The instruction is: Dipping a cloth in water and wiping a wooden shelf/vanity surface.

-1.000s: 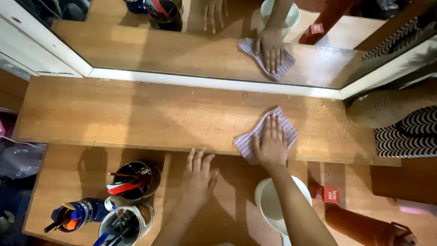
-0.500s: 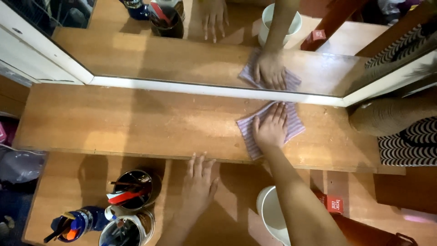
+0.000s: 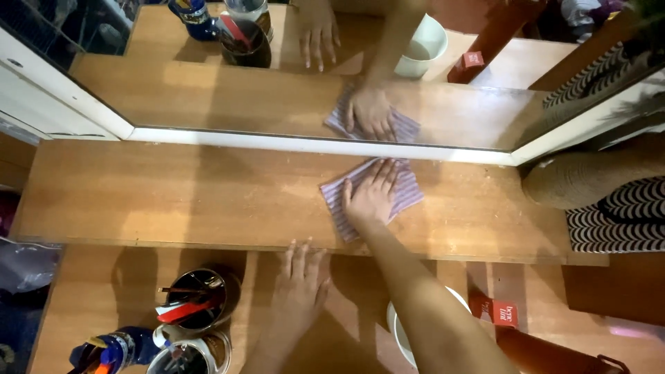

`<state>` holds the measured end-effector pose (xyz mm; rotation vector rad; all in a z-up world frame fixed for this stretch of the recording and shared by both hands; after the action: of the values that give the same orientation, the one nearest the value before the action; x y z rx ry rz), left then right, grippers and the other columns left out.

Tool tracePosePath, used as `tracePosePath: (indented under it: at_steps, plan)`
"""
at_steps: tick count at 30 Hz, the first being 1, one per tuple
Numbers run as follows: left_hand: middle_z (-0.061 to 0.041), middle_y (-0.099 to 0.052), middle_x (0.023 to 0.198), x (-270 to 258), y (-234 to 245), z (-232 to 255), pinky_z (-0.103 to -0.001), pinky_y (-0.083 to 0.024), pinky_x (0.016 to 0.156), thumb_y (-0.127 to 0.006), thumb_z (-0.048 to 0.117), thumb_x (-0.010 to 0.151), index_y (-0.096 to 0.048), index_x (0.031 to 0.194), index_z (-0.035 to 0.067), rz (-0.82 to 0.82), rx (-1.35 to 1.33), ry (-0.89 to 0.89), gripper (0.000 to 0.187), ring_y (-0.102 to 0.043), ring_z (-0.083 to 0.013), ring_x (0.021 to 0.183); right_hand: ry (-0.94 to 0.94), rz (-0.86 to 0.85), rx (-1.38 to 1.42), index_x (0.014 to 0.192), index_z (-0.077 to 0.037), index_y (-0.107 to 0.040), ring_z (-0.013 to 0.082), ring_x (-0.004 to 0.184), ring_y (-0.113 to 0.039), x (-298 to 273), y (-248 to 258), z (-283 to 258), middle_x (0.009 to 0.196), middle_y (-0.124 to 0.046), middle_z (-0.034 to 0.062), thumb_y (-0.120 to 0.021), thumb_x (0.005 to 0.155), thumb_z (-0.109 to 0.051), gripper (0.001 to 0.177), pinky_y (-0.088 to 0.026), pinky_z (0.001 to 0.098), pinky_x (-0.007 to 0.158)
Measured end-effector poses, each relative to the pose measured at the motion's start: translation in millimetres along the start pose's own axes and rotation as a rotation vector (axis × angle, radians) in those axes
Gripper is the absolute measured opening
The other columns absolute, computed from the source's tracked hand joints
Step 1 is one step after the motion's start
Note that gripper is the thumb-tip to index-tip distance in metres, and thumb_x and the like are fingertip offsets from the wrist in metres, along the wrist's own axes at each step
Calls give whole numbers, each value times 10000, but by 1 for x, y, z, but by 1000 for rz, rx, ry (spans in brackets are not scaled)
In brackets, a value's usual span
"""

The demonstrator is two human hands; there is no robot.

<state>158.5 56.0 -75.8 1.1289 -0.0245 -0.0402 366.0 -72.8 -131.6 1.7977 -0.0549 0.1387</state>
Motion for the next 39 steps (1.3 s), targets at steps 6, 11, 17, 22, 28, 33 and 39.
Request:
tracePosePath:
  at_steps: [6,11,17,22,28,33,39]
  plan:
    - [-225,-366,1507,-2,-14,-3,-570,-351,1123,-624,357,929,-432,1447,53,44,42,-35,630,-278,-446,1446,314,-22,-7,1568,85,-238,432,1551,-193,-11,-4,21,1647,-218,300,-412,1013,-554,864,-134,519,1259]
    - [-197,-374,1529,-2,-8,3,-552,-384,1107,-621,356,919,-438,1447,82,28,32,-2,623,-285,-426,1459,516,-111,57,1607,-35,-263,334,1540,-251,-1,14,66,1676,-259,176,-393,1019,-517,771,-182,501,1241]
    - [-217,-376,1533,-1,-2,7,-558,-374,1091,-623,354,937,-425,1460,61,12,40,20,631,-272,-451,1470,544,-159,-7,1614,-97,-258,281,1516,-307,10,37,104,1675,-277,120,-388,1026,-500,725,-210,497,1228]
    - [-194,-372,1577,4,-5,11,-531,-372,1119,-633,342,879,-423,1508,86,-43,63,34,711,-267,-428,1454,456,-239,-81,1624,-110,-268,287,1425,-371,14,39,146,1662,-296,137,-388,1043,-461,689,-205,489,1225]
    - [-202,-382,1520,6,-11,11,-545,-414,1077,-662,362,908,-428,1453,73,12,103,-2,661,-305,-423,1440,492,-14,26,1590,-104,-340,280,1495,-383,14,51,190,1625,-386,126,-394,1037,-384,622,-232,459,1254]
    - [-182,-384,1554,9,-21,8,-539,-415,1079,-727,334,822,-422,1519,121,-76,140,34,790,-292,-413,1456,351,-40,42,1584,-79,-354,328,1510,-351,16,60,230,1639,-367,169,-420,1015,-317,620,-217,484,1255]
    - [-185,-396,1500,9,-17,13,-536,-425,1102,-742,269,807,-450,1462,91,-21,95,-16,739,-311,-436,1448,222,59,60,1598,-44,-332,379,1518,-332,18,55,273,1646,-359,207,-401,1043,-325,625,-237,507,1233]
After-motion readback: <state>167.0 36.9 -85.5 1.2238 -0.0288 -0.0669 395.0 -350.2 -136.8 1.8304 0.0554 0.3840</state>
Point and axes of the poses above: each hand's wrist, its own x-axis towards the middle knuckle, its own y-axis out of the back of the hand, z = x × y, the point moved 3 cm from there along x, towards the middle knuckle
